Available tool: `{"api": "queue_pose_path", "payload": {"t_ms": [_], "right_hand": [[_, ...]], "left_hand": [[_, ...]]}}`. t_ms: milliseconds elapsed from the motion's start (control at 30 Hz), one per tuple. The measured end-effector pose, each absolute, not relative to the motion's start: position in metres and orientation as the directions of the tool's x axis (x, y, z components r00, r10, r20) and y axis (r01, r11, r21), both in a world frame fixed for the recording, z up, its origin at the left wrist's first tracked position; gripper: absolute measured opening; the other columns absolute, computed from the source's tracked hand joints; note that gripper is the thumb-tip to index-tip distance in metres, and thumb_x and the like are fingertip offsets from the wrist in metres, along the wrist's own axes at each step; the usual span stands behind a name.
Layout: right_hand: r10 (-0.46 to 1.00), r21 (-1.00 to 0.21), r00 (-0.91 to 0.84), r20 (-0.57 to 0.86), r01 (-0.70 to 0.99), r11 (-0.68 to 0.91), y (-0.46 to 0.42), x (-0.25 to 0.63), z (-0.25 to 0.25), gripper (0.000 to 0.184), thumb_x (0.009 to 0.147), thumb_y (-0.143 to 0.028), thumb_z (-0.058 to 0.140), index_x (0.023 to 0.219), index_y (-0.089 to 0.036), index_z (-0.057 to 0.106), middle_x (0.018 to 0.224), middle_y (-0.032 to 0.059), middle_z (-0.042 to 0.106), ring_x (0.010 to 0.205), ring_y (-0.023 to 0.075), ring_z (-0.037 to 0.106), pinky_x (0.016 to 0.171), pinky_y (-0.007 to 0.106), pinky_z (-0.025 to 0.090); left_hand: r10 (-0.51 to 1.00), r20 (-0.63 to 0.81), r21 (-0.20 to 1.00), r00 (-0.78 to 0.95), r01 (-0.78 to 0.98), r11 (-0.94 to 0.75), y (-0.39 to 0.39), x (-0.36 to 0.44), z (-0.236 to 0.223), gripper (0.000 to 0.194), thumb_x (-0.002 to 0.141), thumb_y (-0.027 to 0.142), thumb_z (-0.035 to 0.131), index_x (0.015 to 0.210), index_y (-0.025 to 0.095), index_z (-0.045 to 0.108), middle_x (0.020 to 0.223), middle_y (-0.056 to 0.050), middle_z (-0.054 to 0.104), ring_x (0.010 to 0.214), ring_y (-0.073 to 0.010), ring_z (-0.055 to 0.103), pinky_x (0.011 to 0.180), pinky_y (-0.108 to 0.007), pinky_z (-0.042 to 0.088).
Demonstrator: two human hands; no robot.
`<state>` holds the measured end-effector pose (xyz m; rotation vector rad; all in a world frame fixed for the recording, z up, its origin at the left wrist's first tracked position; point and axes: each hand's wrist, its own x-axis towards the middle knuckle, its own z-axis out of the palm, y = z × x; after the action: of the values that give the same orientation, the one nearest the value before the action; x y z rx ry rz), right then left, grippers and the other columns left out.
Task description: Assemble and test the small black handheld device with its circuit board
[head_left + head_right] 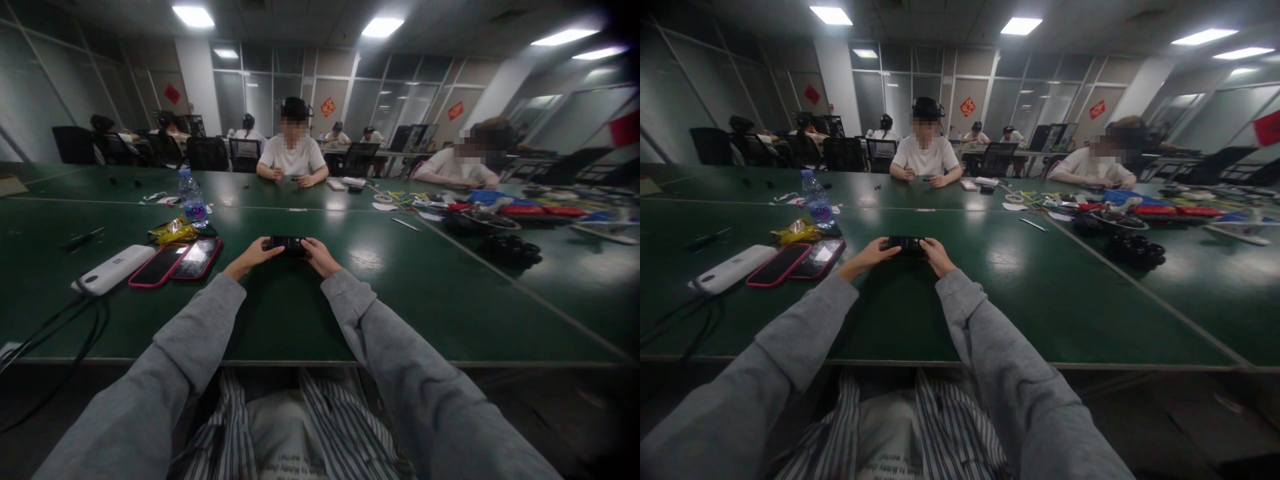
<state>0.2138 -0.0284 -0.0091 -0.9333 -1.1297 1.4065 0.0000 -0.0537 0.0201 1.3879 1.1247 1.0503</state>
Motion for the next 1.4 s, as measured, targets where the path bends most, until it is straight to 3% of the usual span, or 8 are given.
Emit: {"api": "queue_pose_path", "payload": {"t_ms": [100, 433, 667, 767, 1000, 1200, 1400], "right_hand": [[0.99, -0.975, -0.132, 0.049, -0.223, 0.019, -0.03, 0.213, -0.007, 0.022, 0.08, -0.031, 0.063, 0.097, -0.022, 0.055, 0.092, 0.0022, 0.06, 0.08, 0.015, 0.061, 0.066, 0.027, 0.055], [0.987, -0.993, -0.108, 0.119, -0.006, 0.119, -0.025, 0.212, -0.016, 0.033, 0.077, -0.044, 0.061, 0.102, -0.023, 0.056, 0.089, 0.0021, 0.061, 0.081, 0.0176, 0.059, 0.069, 0.031, 0.051], [0.959, -0.954, -0.128, 0.253, 0.129, 0.269, -0.025, 0.211, -0.016, 0.028, 0.08, -0.041, 0.06, 0.101, -0.021, 0.058, 0.1, 0.0043, 0.061, 0.1, 0.0198, 0.056, 0.096, 0.039, 0.043], [0.946, -0.935, -0.154, 0.286, 0.169, 0.311, -0.027, 0.21, -0.015, 0.029, 0.082, -0.042, 0.058, 0.102, -0.021, 0.056, 0.102, 0.0049, 0.06, 0.102, 0.0197, 0.056, 0.1, 0.041, 0.041], [0.871, -0.85, -0.306, 0.385, 0.25, 0.463, -0.032, 0.213, -0.014, 0.067, 0.06, -0.034, 0.081, 0.115, -0.018, 0.047, 0.11, 0.0079, 0.057, 0.105, 0.0233, 0.056, 0.097, 0.043, 0.044], [0.863, -0.8, -0.315, 0.395, 0.343, 0.492, -0.034, 0.219, -0.013, 0.053, 0.066, -0.033, 0.076, 0.109, -0.021, 0.049, 0.103, 0.0055, 0.06, 0.098, 0.0229, 0.06, 0.093, 0.044, 0.046], [0.871, -0.817, -0.304, 0.387, 0.324, 0.476, -0.035, 0.217, -0.013, 0.053, 0.068, -0.032, 0.075, 0.114, -0.023, 0.05, 0.11, 0.0055, 0.061, 0.107, 0.0234, 0.059, 0.098, 0.045, 0.043]], "left_hand": [[0.973, 0.1, 0.975, 0.21, 0.172, -0.138, -0.052, -0.002, 0.016, 0.069, 0.056, 0.037, 0.086, 0.113, 0.013, 0.056, 0.112, -0.014, 0.064, 0.103, -0.0261, 0.062, 0.095, -0.042, 0.047], [0.949, 0.185, 0.892, 0.257, 0.362, -0.272, -0.035, -0.015, 0.004, 0.061, 0.058, 0.042, 0.083, 0.107, 0.016, 0.059, 0.102, -0.011, 0.069, 0.096, -0.0272, 0.065, 0.09, -0.045, 0.048], [0.933, 0.194, 0.861, 0.304, 0.402, -0.31, -0.028, -0.022, 0.001, 0.061, 0.058, 0.042, 0.083, 0.107, 0.016, 0.059, 0.106, -0.012, 0.068, 0.096, -0.0265, 0.066, 0.087, -0.042, 0.05], [0.93, 0.205, 0.851, 0.305, 0.414, -0.323, -0.026, -0.023, -0.002, 0.062, 0.059, 0.044, 0.082, 0.108, 0.015, 0.059, 0.109, -0.013, 0.067, 0.097, -0.0267, 0.066, 0.088, -0.043, 0.05], [0.921, 0.241, 0.829, 0.304, 0.428, -0.359, -0.027, -0.022, -0.002, 0.061, 0.059, 0.043, 0.081, 0.109, 0.017, 0.059, 0.106, -0.01, 0.067, 0.098, -0.0249, 0.064, 0.089, -0.041, 0.049], [0.928, 0.243, 0.8, 0.283, 0.482, -0.357, -0.033, -0.022, 0.005, 0.056, 0.058, 0.04, 0.082, 0.105, 0.016, 0.062, 0.105, -0.01, 0.068, 0.102, -0.0287, 0.061, 0.092, -0.044, 0.046], [0.93, 0.24, 0.776, 0.279, 0.521, -0.356, -0.037, -0.021, 0.009, 0.052, 0.059, 0.042, 0.081, 0.102, 0.018, 0.065, 0.101, -0.009, 0.068, 0.104, -0.0303, 0.059, 0.092, -0.044, 0.045]]}}
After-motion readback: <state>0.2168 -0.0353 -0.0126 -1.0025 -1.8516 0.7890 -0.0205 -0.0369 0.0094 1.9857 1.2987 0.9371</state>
